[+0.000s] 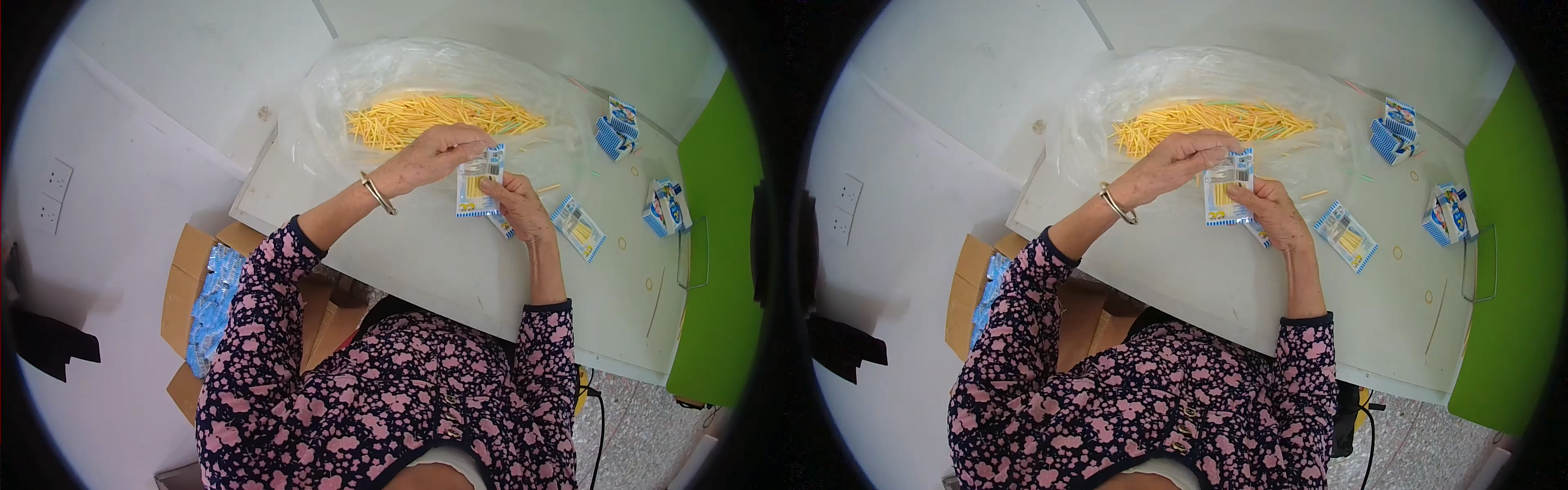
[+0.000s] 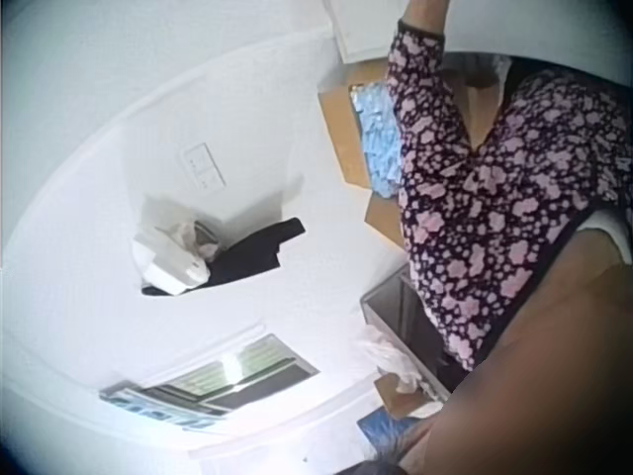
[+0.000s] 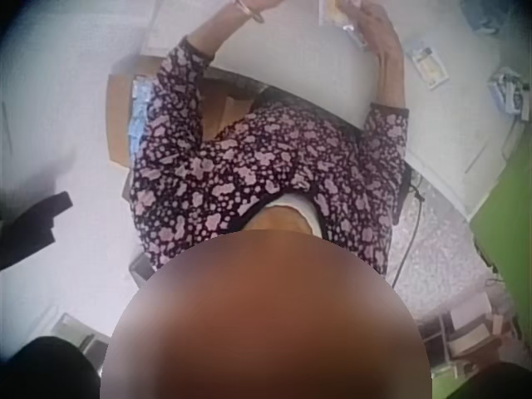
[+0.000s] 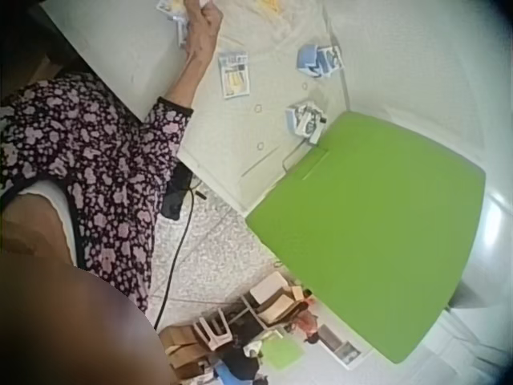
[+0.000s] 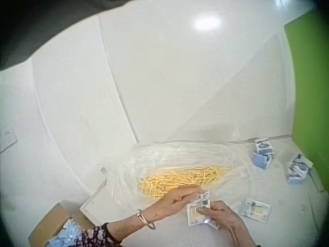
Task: Count and place yellow plastic sticks into small plastic packets.
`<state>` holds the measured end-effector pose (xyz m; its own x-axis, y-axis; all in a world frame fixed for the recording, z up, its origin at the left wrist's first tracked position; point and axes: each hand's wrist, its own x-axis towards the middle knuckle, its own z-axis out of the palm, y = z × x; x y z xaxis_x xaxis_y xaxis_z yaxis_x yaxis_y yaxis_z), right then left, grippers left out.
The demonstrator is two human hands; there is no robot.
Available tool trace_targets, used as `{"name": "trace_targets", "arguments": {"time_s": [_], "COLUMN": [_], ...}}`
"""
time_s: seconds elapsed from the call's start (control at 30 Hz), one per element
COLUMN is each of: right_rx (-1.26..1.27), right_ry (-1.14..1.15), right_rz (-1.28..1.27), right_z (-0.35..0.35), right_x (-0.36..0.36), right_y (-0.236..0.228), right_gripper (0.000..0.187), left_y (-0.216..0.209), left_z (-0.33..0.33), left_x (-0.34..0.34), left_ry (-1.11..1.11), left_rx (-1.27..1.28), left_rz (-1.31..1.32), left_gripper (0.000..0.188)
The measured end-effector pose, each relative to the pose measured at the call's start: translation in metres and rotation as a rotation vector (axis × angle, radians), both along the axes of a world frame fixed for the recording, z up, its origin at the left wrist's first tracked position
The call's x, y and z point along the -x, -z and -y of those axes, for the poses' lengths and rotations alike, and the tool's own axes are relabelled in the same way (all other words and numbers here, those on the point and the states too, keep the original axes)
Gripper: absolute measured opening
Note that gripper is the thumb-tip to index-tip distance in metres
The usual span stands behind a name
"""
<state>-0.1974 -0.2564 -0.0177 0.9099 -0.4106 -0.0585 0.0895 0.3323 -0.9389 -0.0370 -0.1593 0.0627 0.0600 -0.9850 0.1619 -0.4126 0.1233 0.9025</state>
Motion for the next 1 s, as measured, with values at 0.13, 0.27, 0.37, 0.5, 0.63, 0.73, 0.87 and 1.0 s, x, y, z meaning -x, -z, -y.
{"name": "trace_targets", "arguments": {"time_s": [0.13, 0.27, 0.37, 0.5, 0.63, 0.73, 0.87, 1.0], "right_rx": [-0.008, -0.147, -0.132, -0.134, -0.145, -0.165, -0.147, -0.102], "right_ry": [0.017, 0.138, 0.228, 0.228, 0.210, 0.183, 0.168, 0.127], "right_rz": [0.039, 0.178, 0.241, 0.210, 0.183, 0.194, 0.155, 0.079], "right_z": [0.013, 0.020, 0.023, 0.021, 0.022, 0.019, 0.018, 0.017], "right_x": [0.007, 0.016, 0.019, 0.018, 0.017, 0.016, 0.014, 0.013], "right_y": [0.006, -0.006, -0.006, -0.004, 0.000, -0.003, -0.004, 0.000], "right_gripper": [0.024, 0.028, 0.029, 0.027, 0.025, 0.025, 0.025, 0.026], "left_y": [-0.006, 0.017, 0.033, 0.066, 0.081, 0.076, 0.055, 0.002], "left_z": [0.012, 0.026, 0.033, 0.043, 0.048, 0.045, 0.045, 0.043], "left_x": [-0.022, -0.079, -0.095, -0.106, -0.109, -0.111, -0.112, -0.062], "left_ry": [-0.046, -0.196, -0.192, -0.206, -0.270, -0.258, -0.296, -0.292], "left_rx": [-0.123, 0.001, -0.016, 0.046, 0.149, 0.177, 0.294, 0.125], "left_rz": [-0.332, 0.293, 0.722, 1.149, 1.172, 1.130, 0.901, 0.197], "left_gripper": [0.028, 0.025, 0.016, 0.010, 0.010, 0.009, 0.007, 0.026]}}
